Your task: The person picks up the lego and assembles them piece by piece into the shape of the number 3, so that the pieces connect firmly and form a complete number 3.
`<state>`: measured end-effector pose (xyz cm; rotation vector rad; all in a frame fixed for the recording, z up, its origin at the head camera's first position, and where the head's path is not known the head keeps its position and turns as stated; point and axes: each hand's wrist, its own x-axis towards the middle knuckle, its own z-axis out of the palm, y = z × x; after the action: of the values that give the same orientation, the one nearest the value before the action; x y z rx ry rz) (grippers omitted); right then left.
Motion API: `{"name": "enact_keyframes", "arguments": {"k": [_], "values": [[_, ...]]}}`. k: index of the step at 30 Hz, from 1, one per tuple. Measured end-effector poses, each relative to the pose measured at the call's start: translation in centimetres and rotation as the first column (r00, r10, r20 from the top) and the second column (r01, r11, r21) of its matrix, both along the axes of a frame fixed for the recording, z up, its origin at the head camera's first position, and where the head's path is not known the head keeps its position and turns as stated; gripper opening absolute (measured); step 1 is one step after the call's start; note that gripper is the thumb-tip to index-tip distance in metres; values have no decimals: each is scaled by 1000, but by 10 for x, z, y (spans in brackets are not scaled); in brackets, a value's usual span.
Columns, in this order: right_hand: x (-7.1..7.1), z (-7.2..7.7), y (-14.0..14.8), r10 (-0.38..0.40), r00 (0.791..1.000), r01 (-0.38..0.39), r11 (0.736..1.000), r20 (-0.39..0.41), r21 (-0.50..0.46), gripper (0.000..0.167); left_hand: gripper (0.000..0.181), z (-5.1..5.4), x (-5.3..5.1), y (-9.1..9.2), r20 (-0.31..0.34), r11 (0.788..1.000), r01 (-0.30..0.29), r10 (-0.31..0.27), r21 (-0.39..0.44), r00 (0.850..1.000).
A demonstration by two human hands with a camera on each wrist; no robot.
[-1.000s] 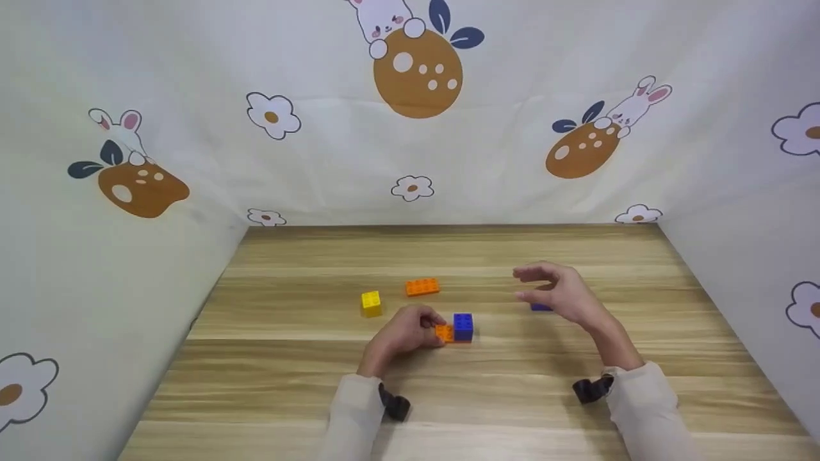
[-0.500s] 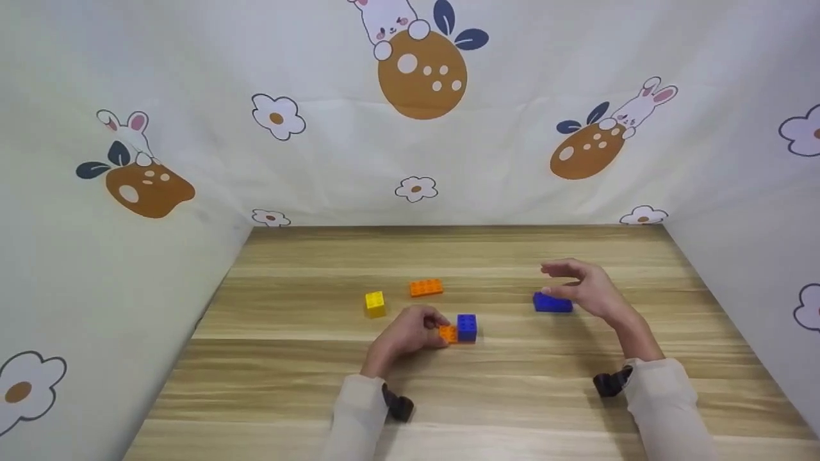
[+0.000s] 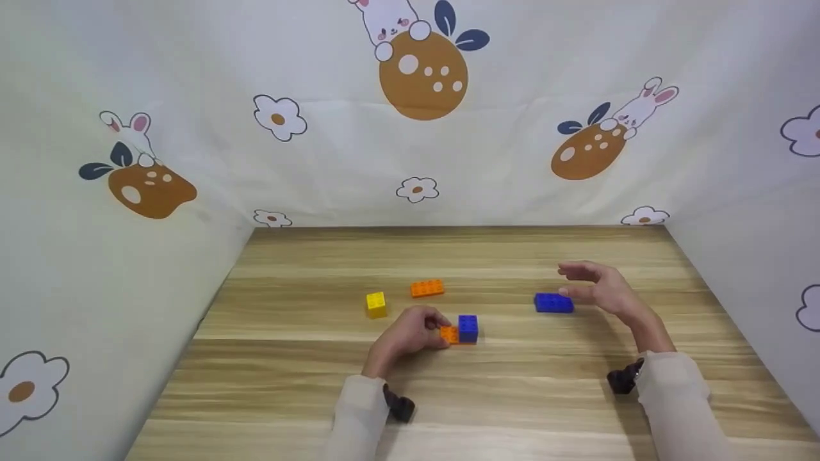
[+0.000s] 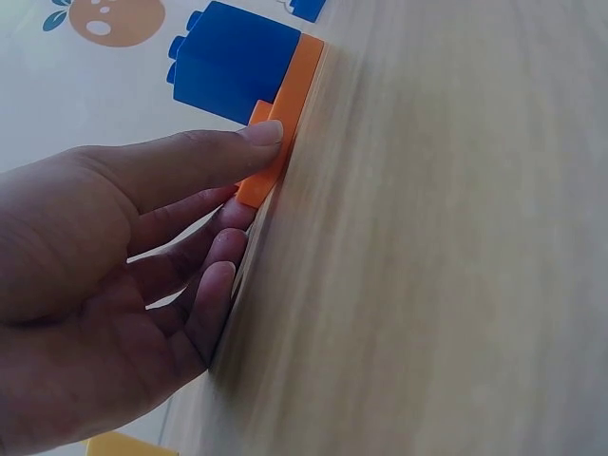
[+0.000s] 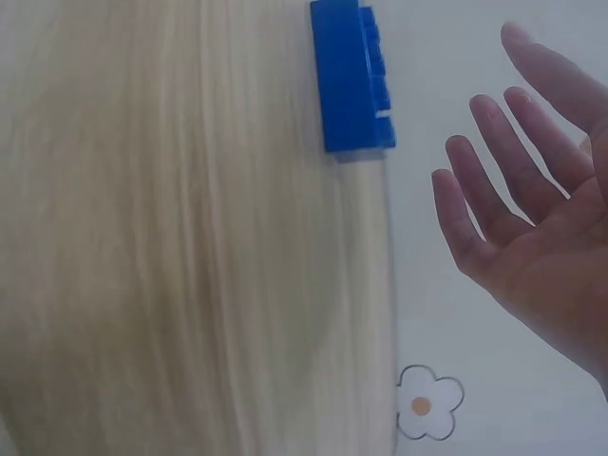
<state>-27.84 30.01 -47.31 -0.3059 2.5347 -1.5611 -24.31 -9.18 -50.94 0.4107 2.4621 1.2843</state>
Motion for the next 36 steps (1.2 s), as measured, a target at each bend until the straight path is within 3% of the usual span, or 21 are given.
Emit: {"name": "enact_keyframes", "arguments": {"k": [8, 19, 24, 31, 36], "values": [[-6, -13, 10, 28, 997, -26, 999, 72, -29, 74, 28, 0, 0, 0, 16, 1000, -10, 10, -9, 1000], [-13, -26, 20, 81, 982, -88, 996, 170, 34, 77, 26, -2, 1, -1, 13, 1000, -9, 9, 12, 1000], [-14, -27, 24, 90, 976, -102, 993, 196, 53, 77, 26, -1, 1, -1, 37, 1000, -22, 22, 6, 999], [-14, -26, 22, 77, 979, -98, 990, 188, 102, 73, 27, -2, 1, 0, -29, 1000, 5, -4, 8, 1000], [-14, -26, 17, 52, 975, -77, 991, 214, 111, 69, 26, -2, 0, 0, -10, 1000, -5, 5, 6, 1000]]}}
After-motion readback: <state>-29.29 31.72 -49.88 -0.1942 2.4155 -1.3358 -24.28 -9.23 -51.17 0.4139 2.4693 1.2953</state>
